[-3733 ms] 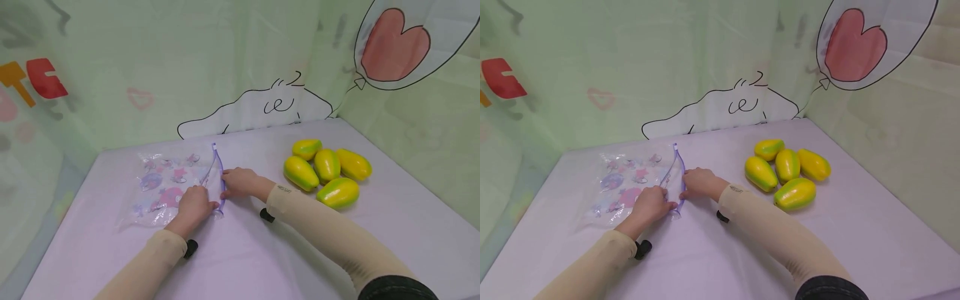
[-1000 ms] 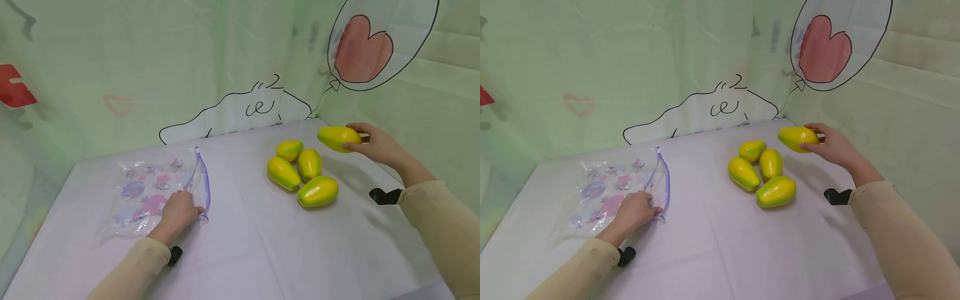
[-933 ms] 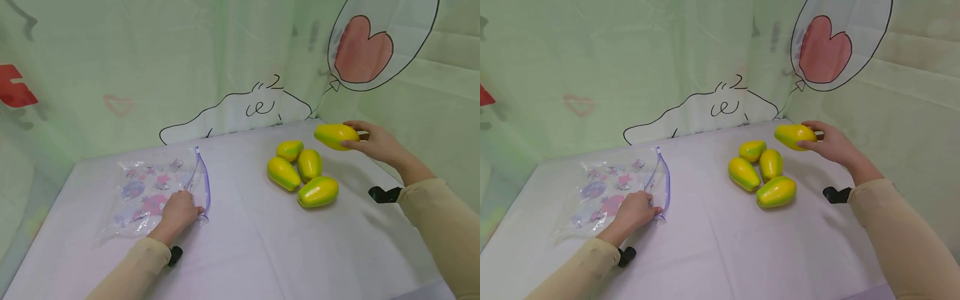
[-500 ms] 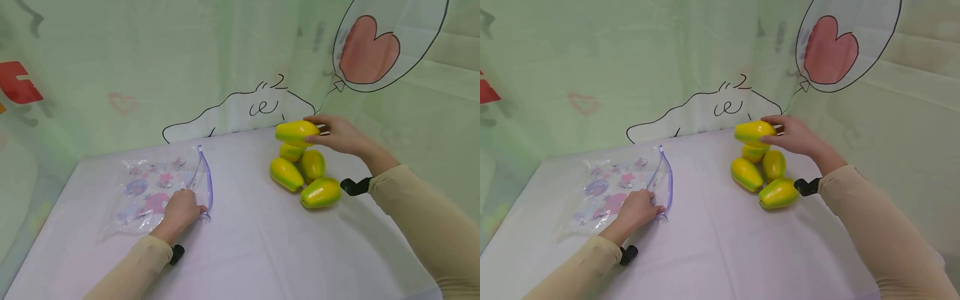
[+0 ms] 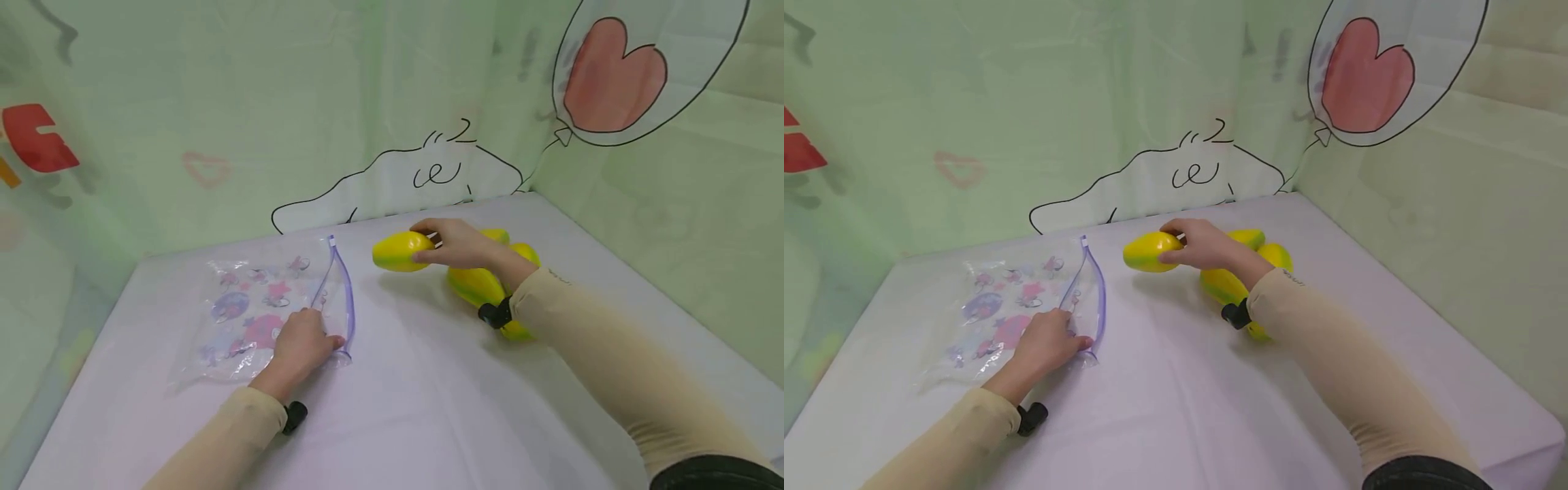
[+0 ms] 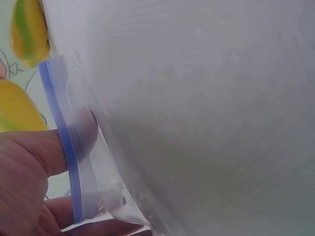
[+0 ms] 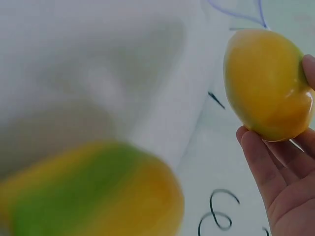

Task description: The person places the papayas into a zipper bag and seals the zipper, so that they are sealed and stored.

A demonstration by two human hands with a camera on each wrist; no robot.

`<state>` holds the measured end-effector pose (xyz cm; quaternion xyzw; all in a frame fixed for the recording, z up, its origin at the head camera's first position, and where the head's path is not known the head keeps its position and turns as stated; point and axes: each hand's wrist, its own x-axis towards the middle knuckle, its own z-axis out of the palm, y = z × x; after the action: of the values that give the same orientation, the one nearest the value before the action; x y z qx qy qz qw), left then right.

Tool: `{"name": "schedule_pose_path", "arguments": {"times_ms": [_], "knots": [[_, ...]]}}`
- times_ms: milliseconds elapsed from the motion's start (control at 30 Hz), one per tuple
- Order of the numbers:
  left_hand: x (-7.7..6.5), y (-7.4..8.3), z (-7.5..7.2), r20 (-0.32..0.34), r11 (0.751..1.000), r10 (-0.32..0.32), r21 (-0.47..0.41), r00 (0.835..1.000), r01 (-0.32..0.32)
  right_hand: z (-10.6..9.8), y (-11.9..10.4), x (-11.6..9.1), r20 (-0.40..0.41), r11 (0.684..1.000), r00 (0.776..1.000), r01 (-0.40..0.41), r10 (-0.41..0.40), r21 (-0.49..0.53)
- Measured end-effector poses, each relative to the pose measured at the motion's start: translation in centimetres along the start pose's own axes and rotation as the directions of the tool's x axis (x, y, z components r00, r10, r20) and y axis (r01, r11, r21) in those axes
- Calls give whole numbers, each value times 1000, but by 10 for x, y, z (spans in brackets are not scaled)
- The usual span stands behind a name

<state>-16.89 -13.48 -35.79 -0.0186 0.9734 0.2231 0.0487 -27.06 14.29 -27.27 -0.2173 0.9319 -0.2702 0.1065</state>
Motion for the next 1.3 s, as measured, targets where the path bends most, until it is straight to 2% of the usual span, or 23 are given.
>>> {"name": "schedule_pose_path", "arguments": {"times_ms": [233, 433, 600, 1033, 1300], "knots": [[0, -1, 1, 7, 1000, -4, -16, 1000, 4, 39, -18, 22, 60, 999, 997, 44, -44, 8], [0, 0, 2, -12, 1000, 17, -20, 1000, -18, 61, -26, 34, 80, 997, 995, 64, -67, 34], [-2, 0, 3, -45, 998, 50, -19, 998, -51, 71, -34, 40, 81, 996, 993, 82, -84, 26], [-2, 6, 2, -67, 999, 42, 3, 997, -41, 92, -46, 53, 38, 995, 994, 99, -100, 27], [-1, 4, 3, -121, 995, 98, -3, 988, -99, 104, -50, 63, -6, 993, 995, 99, -99, 58]]}}
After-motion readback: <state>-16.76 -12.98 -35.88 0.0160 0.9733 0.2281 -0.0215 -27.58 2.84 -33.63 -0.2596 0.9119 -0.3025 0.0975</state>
